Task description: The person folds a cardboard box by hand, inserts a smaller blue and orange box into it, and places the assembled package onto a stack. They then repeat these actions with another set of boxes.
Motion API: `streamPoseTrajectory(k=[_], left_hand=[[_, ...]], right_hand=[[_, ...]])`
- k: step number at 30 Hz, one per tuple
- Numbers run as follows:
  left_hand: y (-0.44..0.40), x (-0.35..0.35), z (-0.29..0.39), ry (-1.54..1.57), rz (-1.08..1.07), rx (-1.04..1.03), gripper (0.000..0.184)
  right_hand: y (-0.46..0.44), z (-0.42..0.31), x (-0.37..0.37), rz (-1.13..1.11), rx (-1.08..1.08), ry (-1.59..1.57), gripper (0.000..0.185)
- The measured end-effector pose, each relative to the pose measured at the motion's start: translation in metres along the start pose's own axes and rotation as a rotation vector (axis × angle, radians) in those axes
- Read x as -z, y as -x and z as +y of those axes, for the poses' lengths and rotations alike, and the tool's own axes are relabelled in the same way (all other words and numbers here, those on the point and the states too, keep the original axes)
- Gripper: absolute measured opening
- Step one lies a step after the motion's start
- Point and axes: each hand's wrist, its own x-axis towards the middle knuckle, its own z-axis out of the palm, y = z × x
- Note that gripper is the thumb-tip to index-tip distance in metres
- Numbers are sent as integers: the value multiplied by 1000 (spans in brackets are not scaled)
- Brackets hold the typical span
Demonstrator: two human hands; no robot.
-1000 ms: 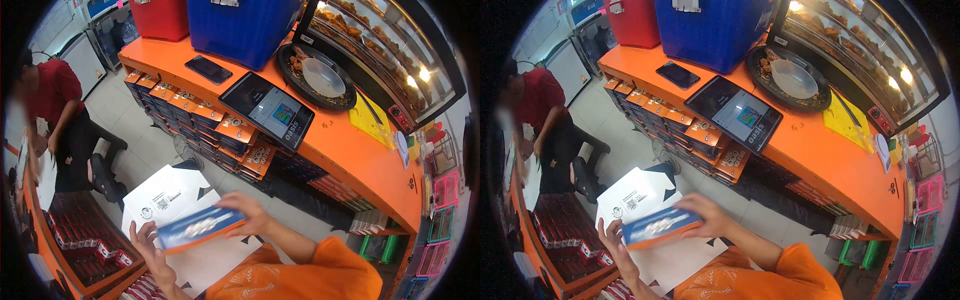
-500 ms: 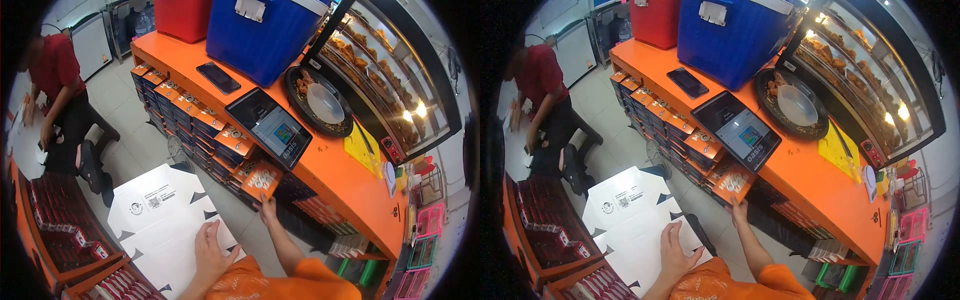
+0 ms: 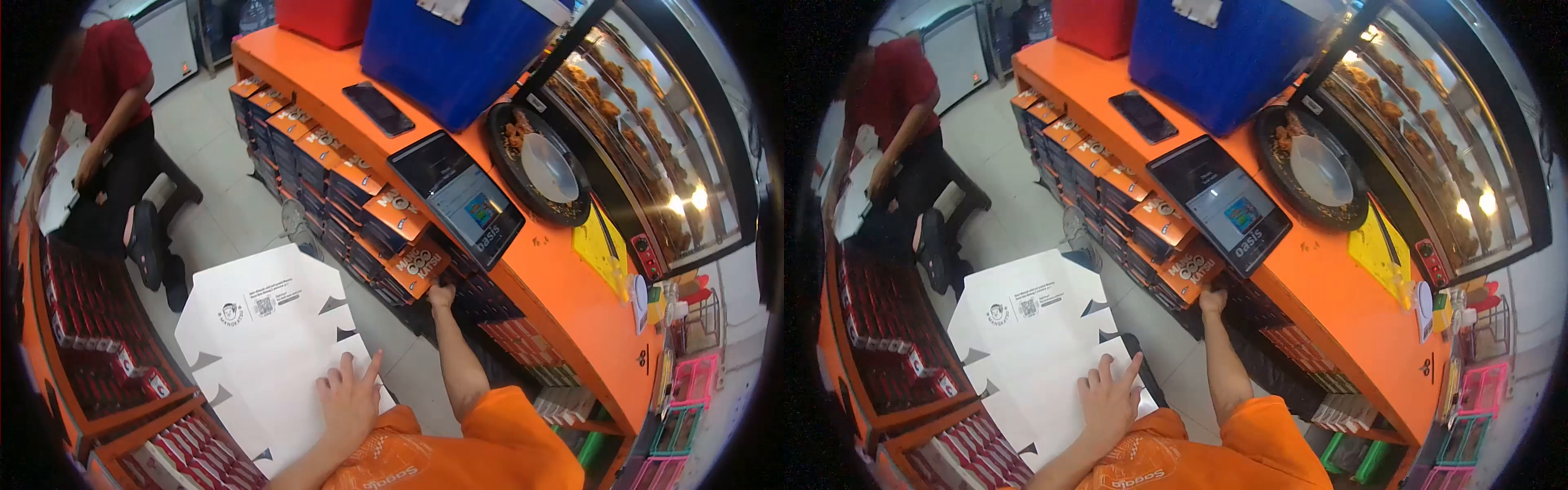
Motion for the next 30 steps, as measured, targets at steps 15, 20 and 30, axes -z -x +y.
streamPoseTrajectory(k=[15,20,30], left_hand=[[3,14,-26,412,80,52,42],[11,31,-34,786,-29,207,53],[39,27,-72,1216,-165,388,31]], right_hand=[[112,-105,23,-367,402,615,27],[152,-193,19,-482,780,91,33],[123,-185,-12,-519,796,174,22]])
